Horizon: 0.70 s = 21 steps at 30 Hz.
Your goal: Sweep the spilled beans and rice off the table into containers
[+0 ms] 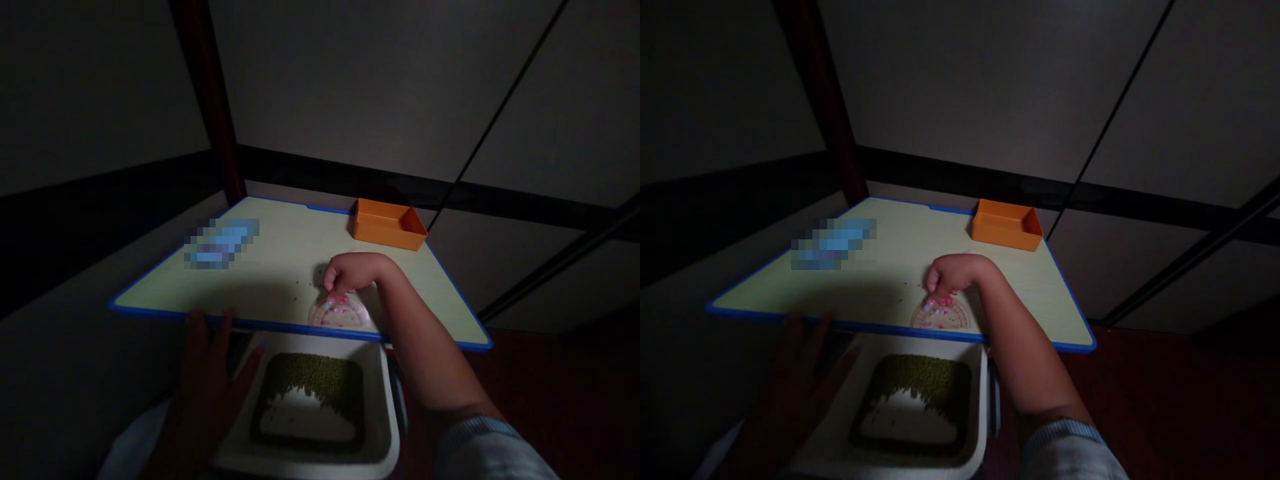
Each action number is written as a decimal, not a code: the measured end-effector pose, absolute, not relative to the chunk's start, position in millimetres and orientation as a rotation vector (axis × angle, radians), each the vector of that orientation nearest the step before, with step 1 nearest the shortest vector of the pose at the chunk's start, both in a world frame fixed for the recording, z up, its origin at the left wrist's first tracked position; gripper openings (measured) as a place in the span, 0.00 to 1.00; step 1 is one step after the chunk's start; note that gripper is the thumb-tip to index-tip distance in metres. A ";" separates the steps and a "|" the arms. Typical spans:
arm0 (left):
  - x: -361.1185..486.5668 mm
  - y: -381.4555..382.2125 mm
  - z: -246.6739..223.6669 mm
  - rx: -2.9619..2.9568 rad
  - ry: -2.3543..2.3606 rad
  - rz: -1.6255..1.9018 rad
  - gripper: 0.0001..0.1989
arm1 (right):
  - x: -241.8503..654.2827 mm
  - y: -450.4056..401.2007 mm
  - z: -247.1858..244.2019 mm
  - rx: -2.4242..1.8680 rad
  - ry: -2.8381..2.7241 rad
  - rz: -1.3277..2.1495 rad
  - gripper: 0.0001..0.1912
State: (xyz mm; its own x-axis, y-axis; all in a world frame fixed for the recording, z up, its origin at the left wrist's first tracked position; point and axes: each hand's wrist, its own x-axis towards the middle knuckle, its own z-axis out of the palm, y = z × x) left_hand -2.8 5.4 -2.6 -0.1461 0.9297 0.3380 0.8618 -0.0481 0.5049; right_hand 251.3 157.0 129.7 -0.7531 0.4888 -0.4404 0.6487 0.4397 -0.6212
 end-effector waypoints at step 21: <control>4.9 4.1 18.0 1.805 2.095 0.921 0.47 | 281.6 161.8 146.2 1.575 2.562 -0.774 0.10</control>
State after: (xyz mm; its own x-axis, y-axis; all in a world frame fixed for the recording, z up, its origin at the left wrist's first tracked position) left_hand 4.9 4.1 18.0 -0.2168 0.9500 0.2248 0.8078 0.0453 0.5877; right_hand 281.6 161.8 146.2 -0.4852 0.8274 -0.2829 0.8456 0.3616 -0.3926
